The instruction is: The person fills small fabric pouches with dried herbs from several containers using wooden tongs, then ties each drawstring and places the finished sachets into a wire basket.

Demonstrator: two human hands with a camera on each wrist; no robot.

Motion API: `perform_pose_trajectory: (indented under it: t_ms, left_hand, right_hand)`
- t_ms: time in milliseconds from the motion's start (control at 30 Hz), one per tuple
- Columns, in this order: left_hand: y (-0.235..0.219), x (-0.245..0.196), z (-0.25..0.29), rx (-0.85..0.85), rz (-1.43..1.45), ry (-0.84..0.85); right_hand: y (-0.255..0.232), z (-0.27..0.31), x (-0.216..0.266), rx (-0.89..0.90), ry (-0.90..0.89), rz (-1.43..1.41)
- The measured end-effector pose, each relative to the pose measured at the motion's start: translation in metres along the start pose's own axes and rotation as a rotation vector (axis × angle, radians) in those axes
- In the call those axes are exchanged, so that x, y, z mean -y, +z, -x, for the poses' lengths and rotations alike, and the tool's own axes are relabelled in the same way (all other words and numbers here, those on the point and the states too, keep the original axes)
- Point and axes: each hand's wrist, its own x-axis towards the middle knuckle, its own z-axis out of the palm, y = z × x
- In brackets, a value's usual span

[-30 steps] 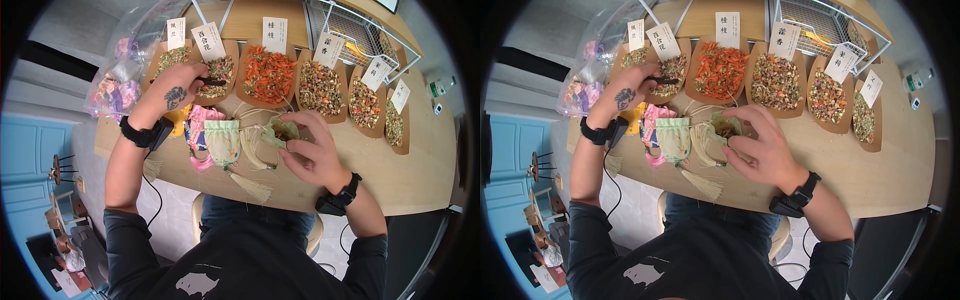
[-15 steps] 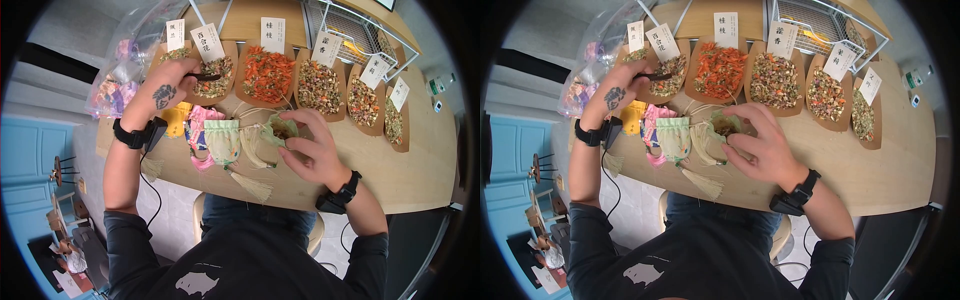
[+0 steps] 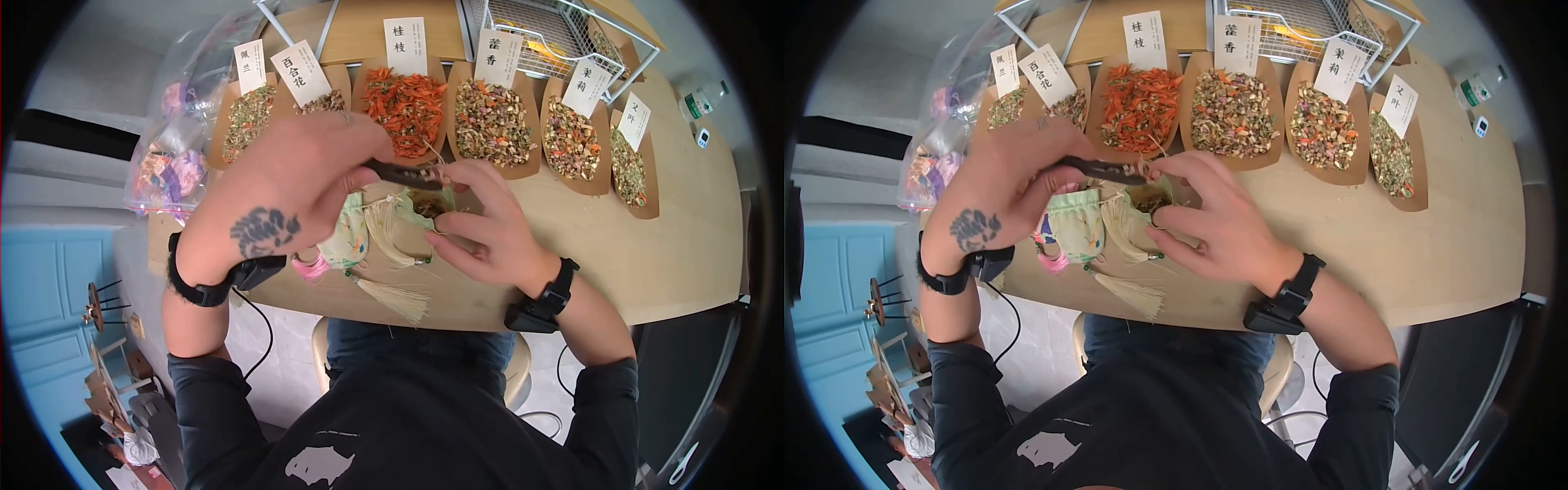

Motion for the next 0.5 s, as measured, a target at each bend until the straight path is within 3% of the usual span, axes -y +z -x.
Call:
perform_pose_trajectory:
  t_ms: [233, 500]
  left_hand:
    - [0.015, -0.012, 0.000, 0.218, -0.143, -0.077]
    - [-0.005, 0.006, 0.010, -0.032, -0.106, -0.108]
  right_hand:
    - [0.001, 0.001, -0.004, 0.019, -0.020, -0.010]
    - [-0.001, -0.002, -0.001, 0.020, -0.034, 0.027]
